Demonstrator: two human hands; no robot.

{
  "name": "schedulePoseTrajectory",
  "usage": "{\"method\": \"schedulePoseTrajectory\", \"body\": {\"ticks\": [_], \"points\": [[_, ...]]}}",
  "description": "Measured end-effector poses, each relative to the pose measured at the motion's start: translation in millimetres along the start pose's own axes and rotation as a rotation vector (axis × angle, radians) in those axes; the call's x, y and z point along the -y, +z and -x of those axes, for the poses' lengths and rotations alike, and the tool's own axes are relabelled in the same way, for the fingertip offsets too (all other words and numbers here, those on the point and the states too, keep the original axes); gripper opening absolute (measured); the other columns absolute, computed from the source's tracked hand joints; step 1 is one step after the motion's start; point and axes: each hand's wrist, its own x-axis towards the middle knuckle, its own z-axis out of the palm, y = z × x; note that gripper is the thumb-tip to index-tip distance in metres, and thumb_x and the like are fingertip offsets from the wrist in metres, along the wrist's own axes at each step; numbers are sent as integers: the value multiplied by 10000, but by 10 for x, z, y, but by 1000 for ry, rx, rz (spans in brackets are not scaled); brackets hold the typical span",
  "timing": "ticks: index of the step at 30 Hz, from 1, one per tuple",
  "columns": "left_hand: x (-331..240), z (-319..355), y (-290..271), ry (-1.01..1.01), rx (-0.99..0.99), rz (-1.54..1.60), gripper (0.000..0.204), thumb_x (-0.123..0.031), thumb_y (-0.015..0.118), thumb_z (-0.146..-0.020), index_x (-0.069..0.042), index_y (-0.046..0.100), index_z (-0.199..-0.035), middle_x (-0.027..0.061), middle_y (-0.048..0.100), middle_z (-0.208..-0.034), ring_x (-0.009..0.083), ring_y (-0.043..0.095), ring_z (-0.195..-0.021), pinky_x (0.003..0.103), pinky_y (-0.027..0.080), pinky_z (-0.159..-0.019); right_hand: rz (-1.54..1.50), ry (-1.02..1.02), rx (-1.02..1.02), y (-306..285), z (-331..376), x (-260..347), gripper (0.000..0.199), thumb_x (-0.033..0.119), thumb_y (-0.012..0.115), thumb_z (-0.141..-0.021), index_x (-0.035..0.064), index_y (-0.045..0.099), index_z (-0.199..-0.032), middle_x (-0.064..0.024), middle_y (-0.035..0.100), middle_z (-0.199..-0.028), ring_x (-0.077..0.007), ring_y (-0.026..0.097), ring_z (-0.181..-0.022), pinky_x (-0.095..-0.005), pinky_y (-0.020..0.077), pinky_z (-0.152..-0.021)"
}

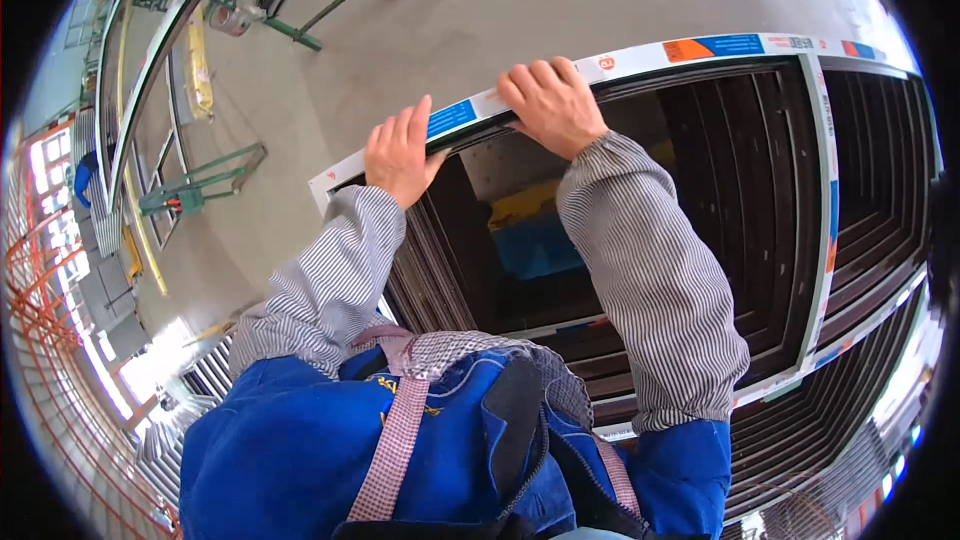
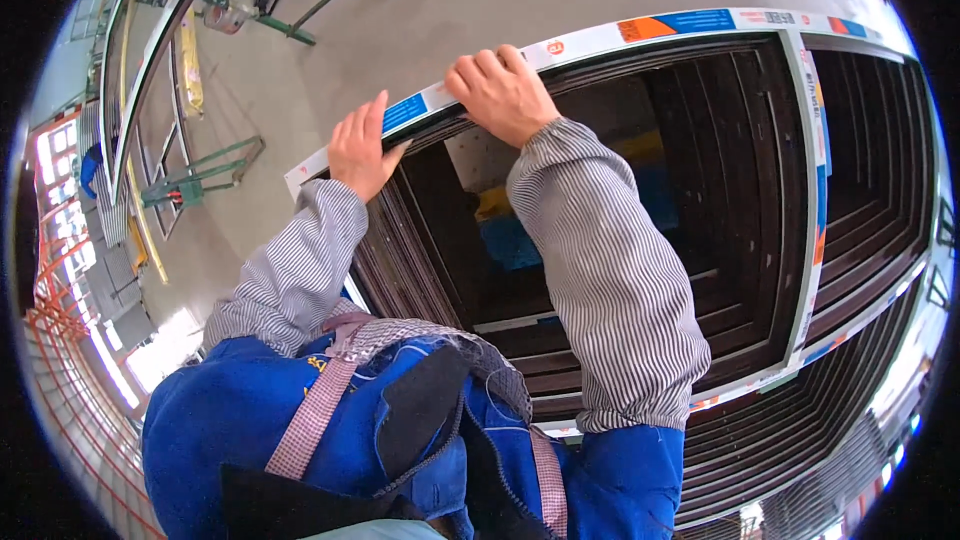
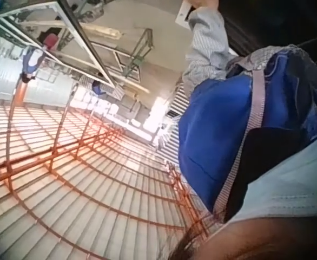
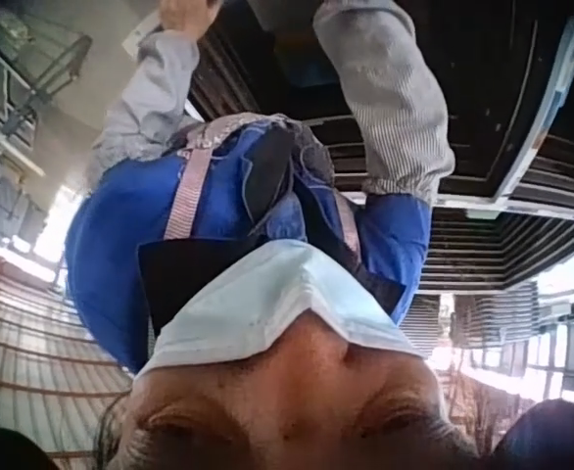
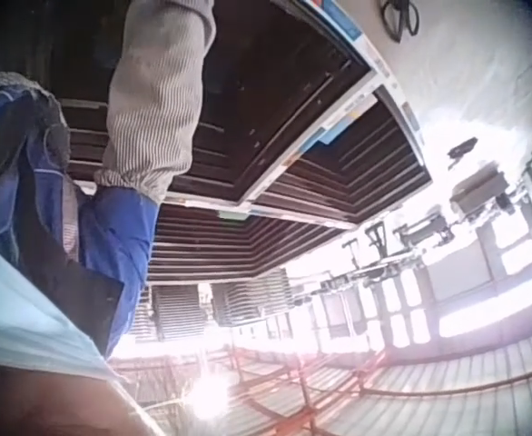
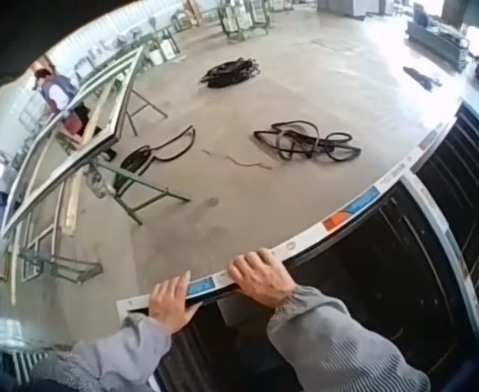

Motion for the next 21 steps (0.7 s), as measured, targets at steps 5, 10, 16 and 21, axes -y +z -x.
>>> {"method": "schedulePoseTrajectory", "body": {"ticks": [5, 10, 16, 21], "points": [[18, 20, 39, -27, -132, 54, 729, -211, 817, -648, -107, 513, -1301, 81, 614, -1003, 275, 602, -888, 396, 490, -795, -62, 13, -29, -16, -49, 24, 481, 312, 777, -698, 117, 527, -1059, -4, 547, -981, -183, 544, -936, -353, 428, -876], [-42, -2, -27, -46, -104, 160, 696, -169, 802, -658, -103, 521, -1291, 80, 615, -1033, 274, 600, -903, 400, 485, -793, -69, 112, 59, -112, -33, 147, 563, 308, 789, -668, 108, 510, -1113, -44, 528, -1023, -225, 523, -1007, -385, 394, -934], [-32, -98, 35, 23, -69, 94, 691, -235, 784, -699, -115, 496, -1315, 65, 585, -1037, 253, 577, -908, 393, 470, -815, 12, 44, 28, 69, -164, 328, 626, 332, 786, -654, 92, 517, -1165, -42, 546, -1046, -229, 536, -1017, -394, 403, -931], [-41, -80, 82, 36, -190, 103, 648, -235, 750, -718, -123, 495, -1303, 19, 570, -984, 210, 576, -877, 367, 470, -775, 20, 75, -30, -4, -177, 379, 577, 347, 789, -663, 107, 526, -1116, -21, 540, -1004, -208, 536, -994, -379, 404, -949]]}}
